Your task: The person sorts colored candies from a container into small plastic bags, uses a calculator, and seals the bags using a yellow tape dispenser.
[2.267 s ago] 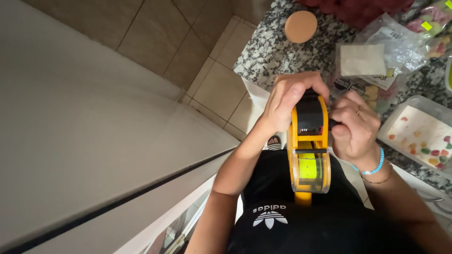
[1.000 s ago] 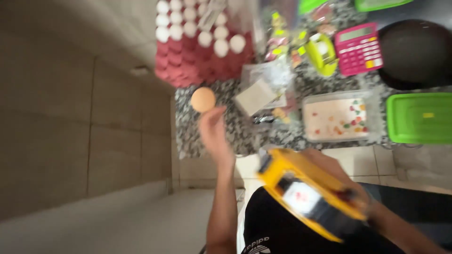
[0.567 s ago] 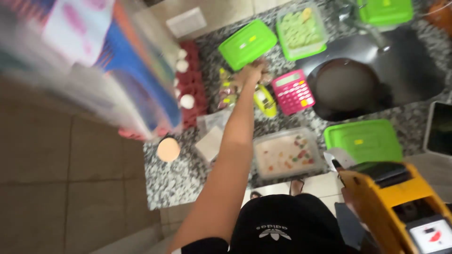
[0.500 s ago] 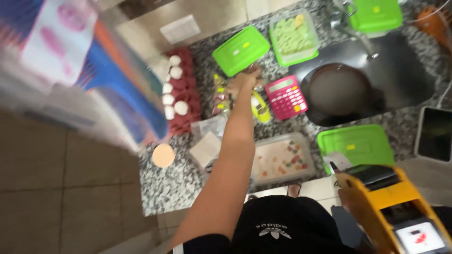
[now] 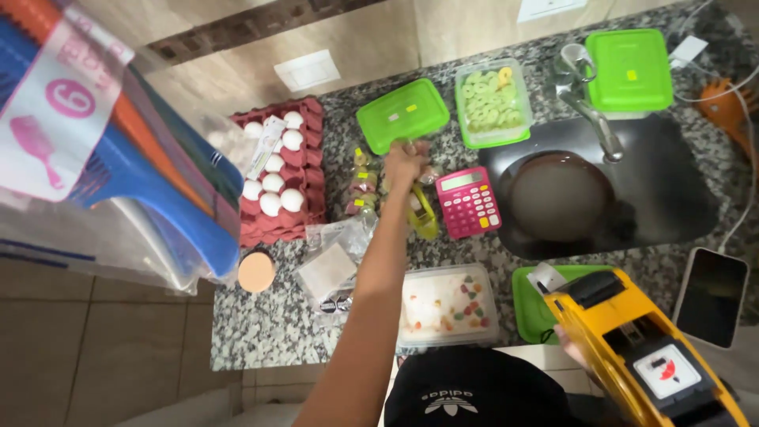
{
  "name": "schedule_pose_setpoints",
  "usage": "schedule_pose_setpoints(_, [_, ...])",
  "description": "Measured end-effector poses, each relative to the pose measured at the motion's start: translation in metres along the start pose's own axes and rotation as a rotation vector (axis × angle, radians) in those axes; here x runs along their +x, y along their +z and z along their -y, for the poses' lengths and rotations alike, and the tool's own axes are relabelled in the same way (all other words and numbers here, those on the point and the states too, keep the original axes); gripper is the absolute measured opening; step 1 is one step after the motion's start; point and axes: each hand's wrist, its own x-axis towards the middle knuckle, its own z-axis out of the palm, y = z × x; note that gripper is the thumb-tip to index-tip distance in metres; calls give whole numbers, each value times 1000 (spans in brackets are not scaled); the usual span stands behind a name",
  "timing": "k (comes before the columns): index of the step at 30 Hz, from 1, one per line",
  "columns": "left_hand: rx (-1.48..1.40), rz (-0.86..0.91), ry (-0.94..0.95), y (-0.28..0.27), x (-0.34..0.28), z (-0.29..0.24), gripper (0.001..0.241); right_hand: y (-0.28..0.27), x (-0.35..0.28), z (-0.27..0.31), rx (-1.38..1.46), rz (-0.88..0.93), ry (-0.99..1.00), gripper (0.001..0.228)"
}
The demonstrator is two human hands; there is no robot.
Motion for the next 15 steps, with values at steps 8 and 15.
schedule_pose_setpoints(8, [-1198,322,85,-73,-159,-35,49,-27,-41,85,81,63,-175,35])
schedule_pose_setpoints(15, [-1596,590,121,-26,-173,4,55,-52,-72,137,169,86,-305,29])
